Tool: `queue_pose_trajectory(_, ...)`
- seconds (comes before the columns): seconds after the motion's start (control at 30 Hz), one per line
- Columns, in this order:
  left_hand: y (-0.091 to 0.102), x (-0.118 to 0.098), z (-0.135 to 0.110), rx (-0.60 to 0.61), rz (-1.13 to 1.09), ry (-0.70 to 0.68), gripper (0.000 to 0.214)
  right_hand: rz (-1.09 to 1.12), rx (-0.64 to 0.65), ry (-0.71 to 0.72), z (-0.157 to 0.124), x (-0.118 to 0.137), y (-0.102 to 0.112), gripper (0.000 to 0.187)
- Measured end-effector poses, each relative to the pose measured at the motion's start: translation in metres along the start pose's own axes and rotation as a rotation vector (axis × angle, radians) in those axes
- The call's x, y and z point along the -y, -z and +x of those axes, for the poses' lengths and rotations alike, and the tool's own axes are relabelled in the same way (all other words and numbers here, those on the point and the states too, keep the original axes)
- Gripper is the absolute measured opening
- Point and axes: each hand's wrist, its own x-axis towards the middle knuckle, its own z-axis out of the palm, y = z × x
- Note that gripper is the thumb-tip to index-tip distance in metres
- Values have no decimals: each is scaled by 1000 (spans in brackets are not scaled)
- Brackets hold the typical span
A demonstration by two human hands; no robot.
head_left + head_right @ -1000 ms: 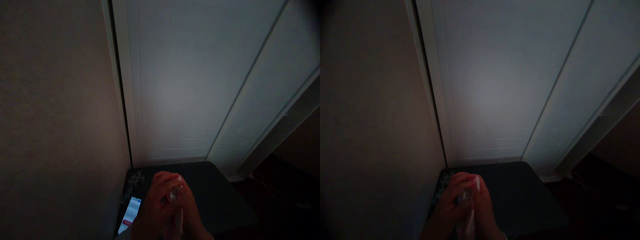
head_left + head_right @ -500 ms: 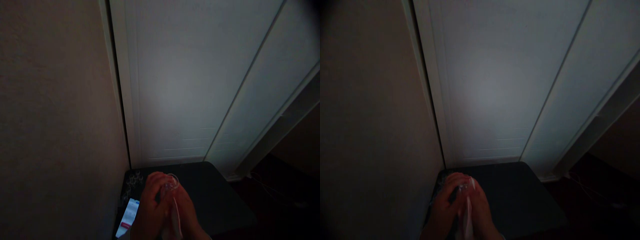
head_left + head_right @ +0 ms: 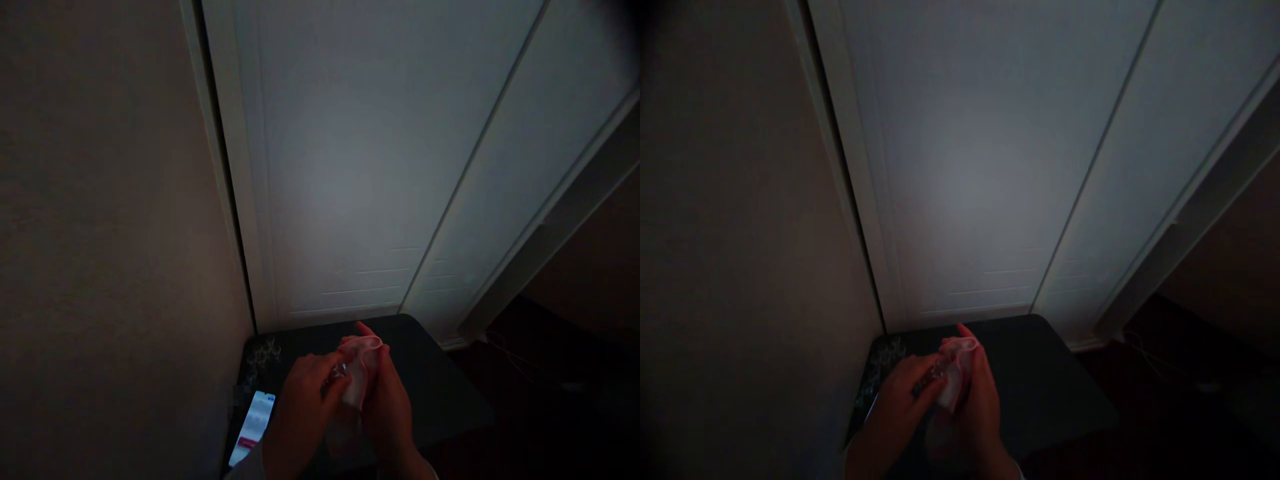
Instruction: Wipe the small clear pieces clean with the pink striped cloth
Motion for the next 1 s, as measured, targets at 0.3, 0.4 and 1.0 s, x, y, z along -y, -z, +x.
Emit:
queue_pose_trajectory(0.3,-2,3,-1,-14,-118,85,27,60,-29,-17,-6,-1,0,40)
queue_pose_trajectory(0.4,-2,2,0,-96,-67,96,26,87,16,4,-6,-1,1,40)
queue_pose_trajectory(1.0,7,-10,-2,44,-76,30,26,-226,48,131,-4,-6,-1,41)
